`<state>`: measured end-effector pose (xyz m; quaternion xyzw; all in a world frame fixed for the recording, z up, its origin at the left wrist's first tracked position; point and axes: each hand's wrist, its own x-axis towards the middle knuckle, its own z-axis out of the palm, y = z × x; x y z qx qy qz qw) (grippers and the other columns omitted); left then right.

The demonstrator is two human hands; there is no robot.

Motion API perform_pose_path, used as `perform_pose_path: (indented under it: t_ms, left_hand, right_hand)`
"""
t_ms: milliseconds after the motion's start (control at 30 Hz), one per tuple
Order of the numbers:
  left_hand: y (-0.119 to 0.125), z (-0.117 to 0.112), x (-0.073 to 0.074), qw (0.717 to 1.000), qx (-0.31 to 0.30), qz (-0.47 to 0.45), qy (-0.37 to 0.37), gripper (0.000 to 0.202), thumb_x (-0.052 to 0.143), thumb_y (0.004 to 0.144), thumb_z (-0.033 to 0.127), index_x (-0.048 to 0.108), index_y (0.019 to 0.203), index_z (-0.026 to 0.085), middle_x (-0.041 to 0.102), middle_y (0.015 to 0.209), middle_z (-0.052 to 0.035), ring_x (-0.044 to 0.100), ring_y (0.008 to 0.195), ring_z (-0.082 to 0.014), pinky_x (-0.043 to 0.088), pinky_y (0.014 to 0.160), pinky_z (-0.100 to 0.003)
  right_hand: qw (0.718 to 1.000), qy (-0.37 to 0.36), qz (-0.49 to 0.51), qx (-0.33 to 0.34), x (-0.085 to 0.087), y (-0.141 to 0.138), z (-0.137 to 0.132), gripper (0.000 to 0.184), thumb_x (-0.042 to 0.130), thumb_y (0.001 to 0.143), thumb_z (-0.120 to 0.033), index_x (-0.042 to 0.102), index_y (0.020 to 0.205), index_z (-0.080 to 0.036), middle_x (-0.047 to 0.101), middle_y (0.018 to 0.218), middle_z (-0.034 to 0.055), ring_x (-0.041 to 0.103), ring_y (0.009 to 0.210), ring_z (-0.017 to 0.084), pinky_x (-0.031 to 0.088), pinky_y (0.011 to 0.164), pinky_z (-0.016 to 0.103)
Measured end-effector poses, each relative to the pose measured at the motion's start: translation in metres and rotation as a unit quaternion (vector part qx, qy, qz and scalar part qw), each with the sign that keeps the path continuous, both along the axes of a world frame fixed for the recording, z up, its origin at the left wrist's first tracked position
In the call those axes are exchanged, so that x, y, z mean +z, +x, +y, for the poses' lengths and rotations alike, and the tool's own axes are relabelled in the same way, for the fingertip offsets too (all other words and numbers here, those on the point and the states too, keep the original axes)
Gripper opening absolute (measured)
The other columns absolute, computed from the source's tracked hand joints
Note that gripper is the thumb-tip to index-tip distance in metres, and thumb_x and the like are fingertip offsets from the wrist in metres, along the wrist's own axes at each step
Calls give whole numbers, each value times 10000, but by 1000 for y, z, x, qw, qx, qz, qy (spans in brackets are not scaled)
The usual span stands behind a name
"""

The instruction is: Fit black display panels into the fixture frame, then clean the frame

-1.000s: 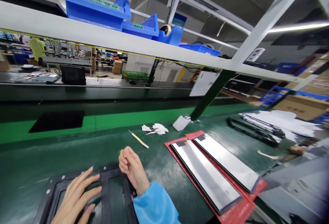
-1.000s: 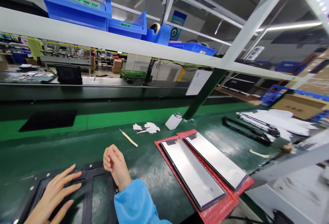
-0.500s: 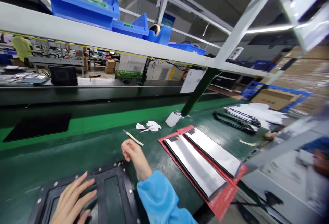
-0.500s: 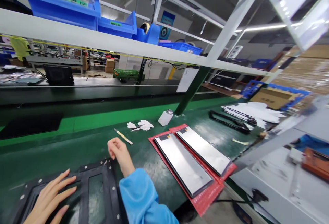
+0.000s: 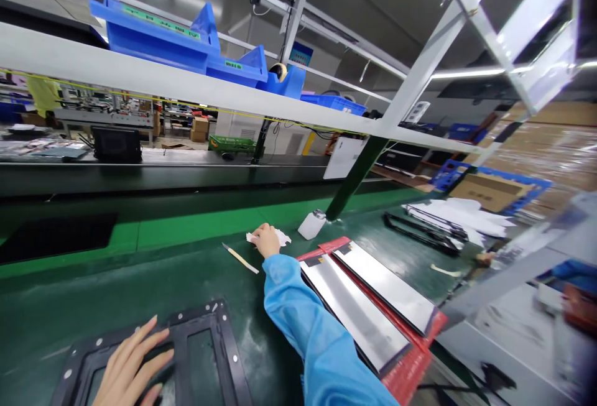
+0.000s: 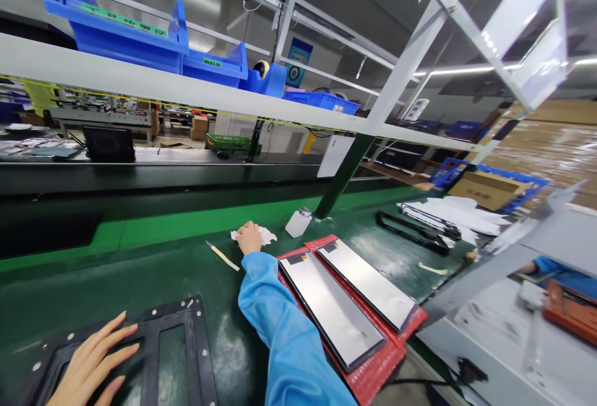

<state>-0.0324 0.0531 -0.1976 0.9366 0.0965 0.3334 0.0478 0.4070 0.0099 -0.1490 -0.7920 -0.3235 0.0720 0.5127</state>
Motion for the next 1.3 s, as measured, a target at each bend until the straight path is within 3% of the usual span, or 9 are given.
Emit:
perform_pose_path:
  t_ms: [200, 367, 433, 567, 700, 833, 933, 1100, 1300]
  left_hand:
    - [-1, 2, 12, 1000, -16, -10, 21, 416, 503, 900, 223, 506, 1311, 291, 530, 1368, -31, 403, 1348, -246, 520, 969, -363]
    - [5, -4, 33, 980, -1, -5, -198, 382, 475, 939, 250, 484, 1318, 298, 481, 1403, -32, 295, 1402, -236, 383, 1102, -397]
    - [11, -3, 45, 942, 25, -45, -331, 323, 484, 943, 327, 526, 1261, 289, 516, 1348, -51, 372, 1348, -247, 349, 1110, -418]
    - [24, 4, 63, 815, 18, -112, -569, 340, 600, 867, 453, 591, 1127, 234, 620, 1119, -63, 554, 1080, -240, 393, 990, -374]
    - [31, 9, 66, 766, -10, -128, -630, 342, 630, 831, 500, 640, 956, 181, 649, 964, -46, 577, 924, -210, 424, 850, -306]
    - [31, 10, 63, 743, -14, -139, -655, 355, 670, 791, 509, 636, 811, 156, 626, 806, -30, 554, 803, -187, 405, 758, -281]
    - [31, 11, 61, 726, -14, -146, -672, 354, 674, 784, 508, 620, 792, 158, 608, 784, -17, 543, 782, -173, 395, 736, -267]
    - [31, 13, 57, 719, -2, -155, -678, 334, 654, 812, 487, 595, 821, 159, 583, 786, -6, 516, 769, -151, 380, 720, -248]
    - [28, 13, 55, 752, 14, -156, -640, 300, 652, 829, 465, 616, 848, 168, 588, 810, -10, 510, 789, -162, 378, 742, -260]
  right_hand:
    - [981, 82, 129, 120, 11, -51, -6, 253, 627, 937, -386, 615, 942, -134, 598, 948, 44, 588, 830, 189, 504, 748, 351]
    - [911, 153, 288, 254, 1, -157, -19, 444, 731, 783, -565, 653, 910, -148, 591, 856, 64, 534, 711, 168, 409, 581, 261]
    - [880, 167, 342, 284, -2, -194, -21, 439, 771, 742, -556, 669, 894, -157, 581, 829, 60, 503, 681, 161, 374, 562, 255]
    - [834, 180, 412, 319, -4, -239, -18, 378, 807, 728, -491, 690, 890, -169, 577, 816, 53, 480, 683, 161, 367, 590, 260]
    - [815, 180, 438, 335, -7, -256, -15, 343, 805, 735, -474, 687, 854, -174, 576, 804, 53, 493, 729, 180, 394, 663, 281]
    - [822, 173, 429, 332, -10, -261, -14, 346, 776, 762, -496, 665, 809, -172, 562, 779, 55, 489, 714, 191, 388, 639, 290]
    - [848, 191, 398, 292, -10, -263, -18, 328, 758, 796, -471, 664, 968, -208, 566, 859, 47, 500, 772, 205, 395, 667, 295]
    - [949, 223, 64, 212, 2, -267, -34, 137, 623, 925, -369, 672, 1000, -265, 514, 962, 61, 503, 874, 233, 403, 742, 336]
    - [936, 165, -52, 307, 10, -269, -39, 153, 528, 973, -281, 674, 939, -249, 494, 951, 58, 490, 931, 239, 377, 808, 365]
